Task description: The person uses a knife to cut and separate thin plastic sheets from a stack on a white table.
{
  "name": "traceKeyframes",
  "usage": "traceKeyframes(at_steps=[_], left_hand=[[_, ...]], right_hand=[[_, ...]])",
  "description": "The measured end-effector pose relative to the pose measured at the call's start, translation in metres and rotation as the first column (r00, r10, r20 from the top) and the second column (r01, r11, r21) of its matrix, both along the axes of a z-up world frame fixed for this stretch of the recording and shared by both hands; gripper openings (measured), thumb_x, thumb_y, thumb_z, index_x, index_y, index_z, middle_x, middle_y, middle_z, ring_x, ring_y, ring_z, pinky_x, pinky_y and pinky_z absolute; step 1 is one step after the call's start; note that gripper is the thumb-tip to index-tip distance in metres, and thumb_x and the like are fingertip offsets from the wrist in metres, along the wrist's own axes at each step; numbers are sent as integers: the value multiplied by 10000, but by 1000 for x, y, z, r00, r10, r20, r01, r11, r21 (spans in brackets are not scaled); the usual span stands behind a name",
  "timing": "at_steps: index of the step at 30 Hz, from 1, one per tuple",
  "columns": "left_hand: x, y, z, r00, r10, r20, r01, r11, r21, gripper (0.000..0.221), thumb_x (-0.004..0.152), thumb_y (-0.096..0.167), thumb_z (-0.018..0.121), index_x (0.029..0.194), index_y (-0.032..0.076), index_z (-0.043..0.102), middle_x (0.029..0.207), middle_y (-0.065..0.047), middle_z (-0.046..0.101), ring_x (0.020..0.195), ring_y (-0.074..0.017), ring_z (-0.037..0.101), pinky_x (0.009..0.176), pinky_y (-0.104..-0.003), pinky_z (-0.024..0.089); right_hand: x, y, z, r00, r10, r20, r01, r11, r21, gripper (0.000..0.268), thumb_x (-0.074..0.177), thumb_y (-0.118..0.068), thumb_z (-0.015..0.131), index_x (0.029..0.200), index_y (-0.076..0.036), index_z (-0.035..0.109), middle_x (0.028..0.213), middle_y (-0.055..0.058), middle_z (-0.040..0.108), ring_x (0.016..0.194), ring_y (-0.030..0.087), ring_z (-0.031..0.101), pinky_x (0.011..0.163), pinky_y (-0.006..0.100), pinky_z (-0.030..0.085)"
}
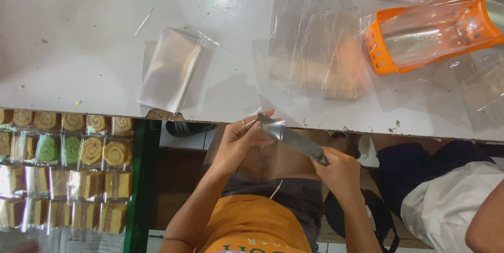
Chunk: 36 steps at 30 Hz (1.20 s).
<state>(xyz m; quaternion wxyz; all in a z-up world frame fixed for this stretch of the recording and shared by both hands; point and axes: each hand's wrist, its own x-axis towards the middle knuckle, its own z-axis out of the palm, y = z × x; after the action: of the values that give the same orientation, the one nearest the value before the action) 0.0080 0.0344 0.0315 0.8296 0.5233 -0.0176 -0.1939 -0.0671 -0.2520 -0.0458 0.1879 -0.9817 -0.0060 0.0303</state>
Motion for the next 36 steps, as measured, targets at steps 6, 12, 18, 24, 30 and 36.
traceKeyframes(at_steps=[6, 12, 18, 24, 30, 36], left_hand=[[3, 12, 4, 999, 10, -52, -1, 985, 170, 345, 1015, 210, 558, 1300, 74, 696, 1395, -75, 680, 911, -208, 775, 848, -323, 692], [-3, 2, -6, 999, -13, 40, 11, 999, 49, 206, 1002, 69, 624, 1140, -31, 741, 1088, -249, 762, 844, -310, 780, 758, -433, 687], [-3, -5, 0, 998, -18, 59, 13, 996, 86, 244, 1012, 144, 633, 1164, -12, 742, 1154, -194, 766, 858, -190, 750, 746, -391, 696], [0, 5, 38, 989, -44, 142, 5, 966, 259, 251, 1005, 172, 665, 841, 30, 791, 651, -65, 692, 637, -74, 585, 559, -291, 554], [-3, 2, -11, 996, -90, 16, 88, 993, 73, 228, 1026, 103, 603, 907, -52, 720, 813, -202, 723, 791, -268, 734, 719, -453, 666], [-3, 3, 5, 992, -90, 85, 71, 978, 198, 262, 1032, 164, 651, 866, 2, 774, 786, -133, 752, 811, -150, 690, 640, -325, 633]], right_hand=[[1, -29, 0, 998, 5, 67, 3, 992, -128, 184, 883, -238, 749, 751, -152, 654, 636, -48, 605, 563, 101, 507, 502, 330, 360], [8, -18, 9, 995, 94, 34, -90, 989, -119, 192, 821, -296, 834, 944, -153, 797, 797, 32, 769, 710, 210, 750, 563, 260, 577], [18, 0, 20, 989, 104, 101, -97, 993, -73, 354, 796, -236, 865, 1074, -32, 782, 894, 138, 775, 807, 306, 769, 581, 332, 609], [17, -13, 21, 994, 90, 67, -82, 989, -121, 327, 775, -277, 876, 1034, -90, 804, 931, 106, 791, 867, 277, 772, 635, 315, 618], [22, -9, 21, 991, 131, 28, -130, 991, -30, 317, 788, -215, 846, 1035, -26, 780, 896, 162, 775, 837, 346, 772, 592, 382, 621], [19, -11, 15, 996, 73, 43, -68, 991, -114, 178, 843, -311, 814, 938, -162, 797, 837, 29, 772, 792, 227, 764, 628, 282, 608]])
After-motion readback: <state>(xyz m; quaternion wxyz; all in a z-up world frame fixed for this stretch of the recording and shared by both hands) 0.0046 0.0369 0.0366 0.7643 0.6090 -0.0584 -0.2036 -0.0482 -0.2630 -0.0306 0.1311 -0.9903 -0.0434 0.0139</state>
